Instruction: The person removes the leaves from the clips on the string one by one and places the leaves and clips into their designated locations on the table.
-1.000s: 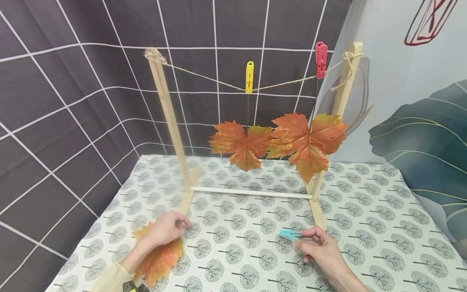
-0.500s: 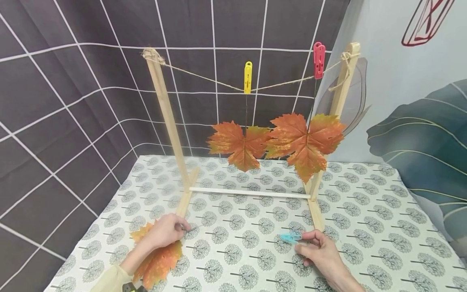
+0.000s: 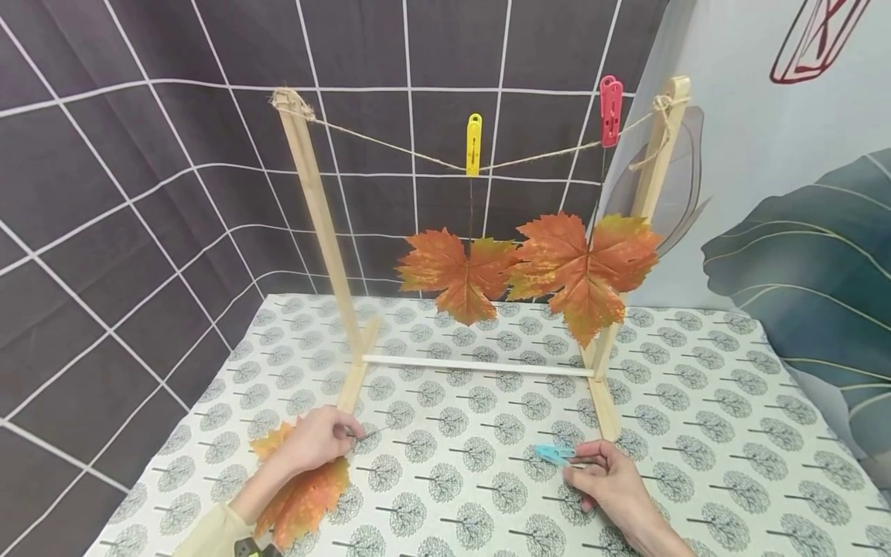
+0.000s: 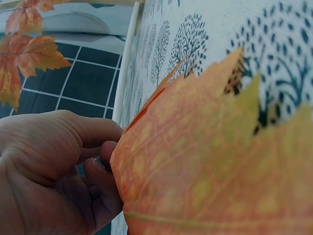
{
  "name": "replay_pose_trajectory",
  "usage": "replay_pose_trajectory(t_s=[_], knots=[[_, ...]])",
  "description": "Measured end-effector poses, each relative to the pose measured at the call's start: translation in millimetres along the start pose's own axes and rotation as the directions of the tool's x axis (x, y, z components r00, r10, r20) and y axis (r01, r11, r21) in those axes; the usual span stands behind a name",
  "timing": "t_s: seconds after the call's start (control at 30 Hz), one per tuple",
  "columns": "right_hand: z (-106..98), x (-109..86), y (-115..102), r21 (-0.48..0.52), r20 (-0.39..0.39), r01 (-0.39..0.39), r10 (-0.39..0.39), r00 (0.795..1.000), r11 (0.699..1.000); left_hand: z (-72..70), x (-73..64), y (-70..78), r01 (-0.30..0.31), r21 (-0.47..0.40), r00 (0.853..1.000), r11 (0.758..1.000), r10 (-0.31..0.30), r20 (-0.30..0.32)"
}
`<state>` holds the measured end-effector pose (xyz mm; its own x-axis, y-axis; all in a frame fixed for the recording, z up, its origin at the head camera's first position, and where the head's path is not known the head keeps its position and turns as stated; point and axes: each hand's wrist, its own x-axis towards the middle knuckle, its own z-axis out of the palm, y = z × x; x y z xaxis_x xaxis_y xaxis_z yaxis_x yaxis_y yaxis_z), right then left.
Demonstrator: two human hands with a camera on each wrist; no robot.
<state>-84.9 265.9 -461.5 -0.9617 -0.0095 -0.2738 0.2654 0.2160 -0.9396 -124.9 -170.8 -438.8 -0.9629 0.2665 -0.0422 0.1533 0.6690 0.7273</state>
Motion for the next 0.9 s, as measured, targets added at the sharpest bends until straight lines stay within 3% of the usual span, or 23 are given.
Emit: replay_pose_trajectory(t_s=[0.37,0.9], knots=[[3.7,-1.9,-0.5,-0.083,-0.034,-0.018,0.015,0.999,0.996,1.0,-0.4,-0.5,0.005,-0.011,1.000,1.000,-0.005,-0.002],[4.0,-3.5,3.0,-0.141,-0.043,0.029,-0.035,0.998,0.990,2.8,-1.6,-2.2,0.003,-0.016,1.000,1.000,-0.003,-0.002]])
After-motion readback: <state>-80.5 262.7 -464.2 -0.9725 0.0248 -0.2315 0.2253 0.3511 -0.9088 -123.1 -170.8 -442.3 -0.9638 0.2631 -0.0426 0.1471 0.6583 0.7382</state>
